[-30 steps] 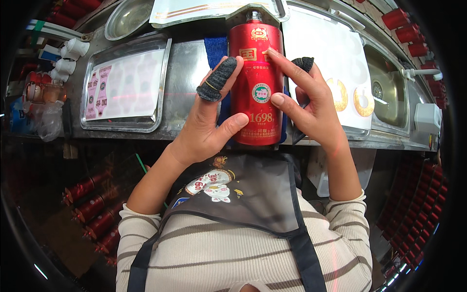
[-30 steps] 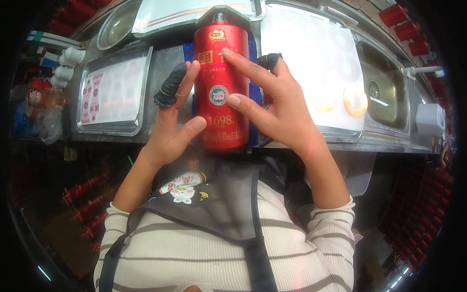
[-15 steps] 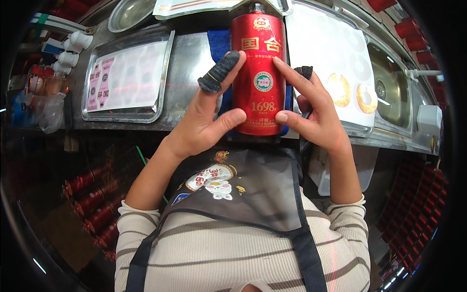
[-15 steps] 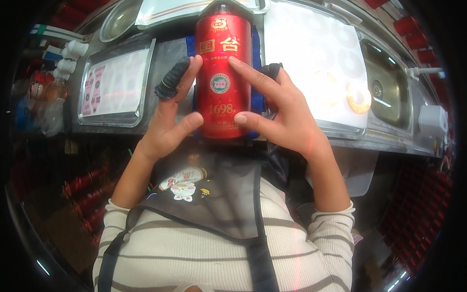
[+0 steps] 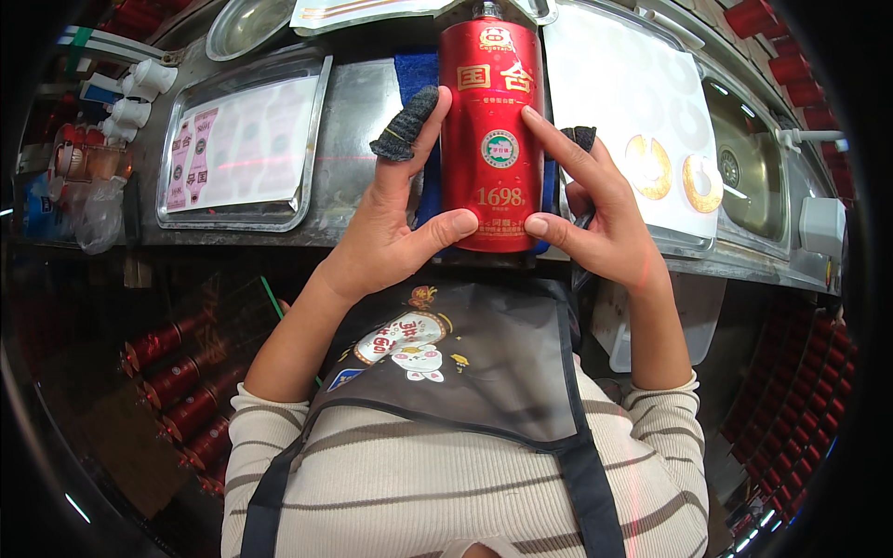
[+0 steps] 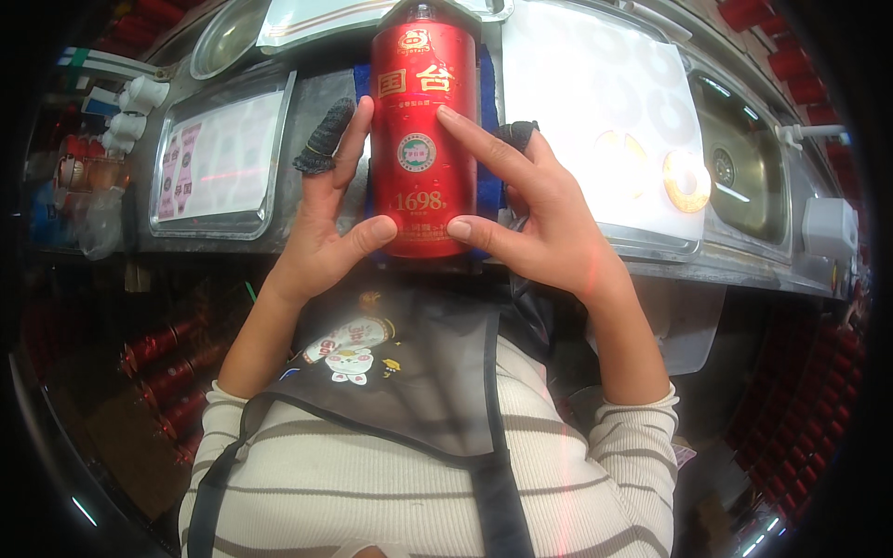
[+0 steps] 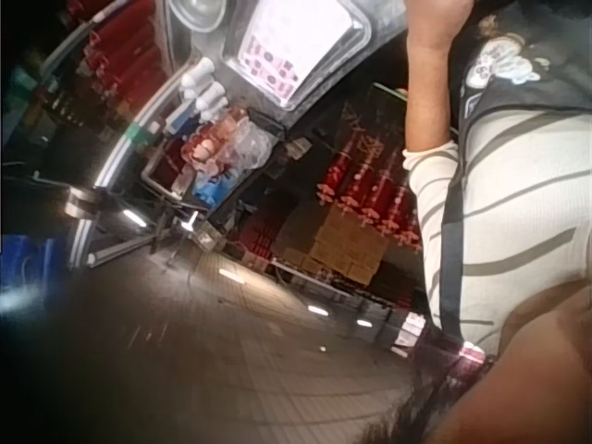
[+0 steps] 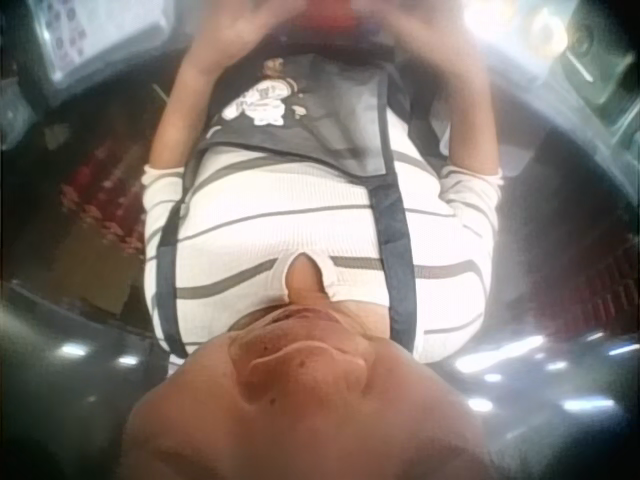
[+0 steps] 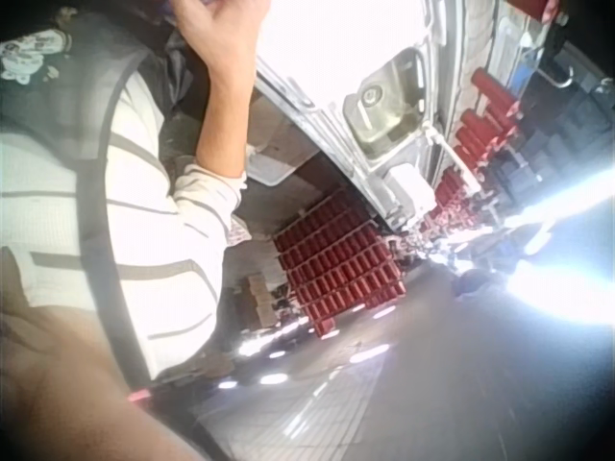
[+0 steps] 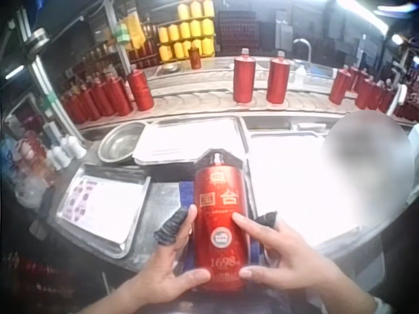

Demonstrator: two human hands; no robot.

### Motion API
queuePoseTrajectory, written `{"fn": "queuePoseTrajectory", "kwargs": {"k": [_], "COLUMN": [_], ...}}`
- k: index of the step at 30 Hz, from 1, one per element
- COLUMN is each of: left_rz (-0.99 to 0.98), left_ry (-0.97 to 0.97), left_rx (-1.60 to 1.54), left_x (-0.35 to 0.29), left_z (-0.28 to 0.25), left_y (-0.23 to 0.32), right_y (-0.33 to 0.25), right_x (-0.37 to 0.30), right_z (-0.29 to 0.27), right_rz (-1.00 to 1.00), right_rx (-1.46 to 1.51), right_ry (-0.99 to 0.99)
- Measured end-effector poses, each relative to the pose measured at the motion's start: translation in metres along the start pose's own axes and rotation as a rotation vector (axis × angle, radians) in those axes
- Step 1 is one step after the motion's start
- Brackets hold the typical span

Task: The person applies a gold circular label to the neck of a red cylindrical bottle, then smooths the label and wipes the bottle surface with a blue cloth. The person repeats the process on a second bottle, handling each bottle one at a time.

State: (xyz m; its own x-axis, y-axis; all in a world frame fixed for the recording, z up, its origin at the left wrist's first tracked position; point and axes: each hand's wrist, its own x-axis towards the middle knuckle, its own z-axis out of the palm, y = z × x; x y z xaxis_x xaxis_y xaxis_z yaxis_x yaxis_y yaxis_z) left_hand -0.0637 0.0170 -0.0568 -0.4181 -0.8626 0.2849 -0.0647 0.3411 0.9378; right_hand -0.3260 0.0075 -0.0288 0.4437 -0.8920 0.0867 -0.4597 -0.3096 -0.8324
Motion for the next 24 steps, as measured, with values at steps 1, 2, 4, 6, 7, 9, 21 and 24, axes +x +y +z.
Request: {"fn": "queuePoseTrajectory", "kwargs": {"k": [1, 2, 4, 6, 7, 9, 21, 24], "left_rz": [0.000, -0.001, -0.029, -0.065, -0.086, -0.161, -0.121, -0.158], "left_ry": [0.001, 0.002, -0.003, 0.017, 0.037, 0.033, 0.035, 0.001], "left_rx": [0.008, 0.016, 0.039, 0.020, -0.012, -0.054, 0.016, 0.012], "left_x": [0.000, 0.001, 0.002, 0.001, -0.001, 0.000, -0.004, 0.000], "left_z": [-0.001, -0.002, -0.003, -0.003, 0.000, 0.001, 0.020, 0.016], "left_y": [0.000, 0.000, 0.003, 0.007, 0.008, 0.010, 0.006, 0.012], "right_y": [0.000, 0.000, -0.002, -0.003, -0.003, 0.020, -0.061, -0.052], "right_x": [0.001, 0.002, 0.002, 0.005, 0.007, 0.014, 0.030, 0.079], "right_z": [0.000, 0.000, -0.001, -0.002, -0.003, -0.007, -0.005, -0.001], "right_rz": [-0.003, -0.007, -0.014, 0.094, 0.207, 0.350, -0.378, -0.484], "right_rx": [-0.003, -0.006, 0.023, 0.166, 0.295, 0.585, -0.177, -0.266], "right_ry": [0.003, 0.006, 0.016, 0.096, 0.175, 0.409, 0.105, 0.117]}}
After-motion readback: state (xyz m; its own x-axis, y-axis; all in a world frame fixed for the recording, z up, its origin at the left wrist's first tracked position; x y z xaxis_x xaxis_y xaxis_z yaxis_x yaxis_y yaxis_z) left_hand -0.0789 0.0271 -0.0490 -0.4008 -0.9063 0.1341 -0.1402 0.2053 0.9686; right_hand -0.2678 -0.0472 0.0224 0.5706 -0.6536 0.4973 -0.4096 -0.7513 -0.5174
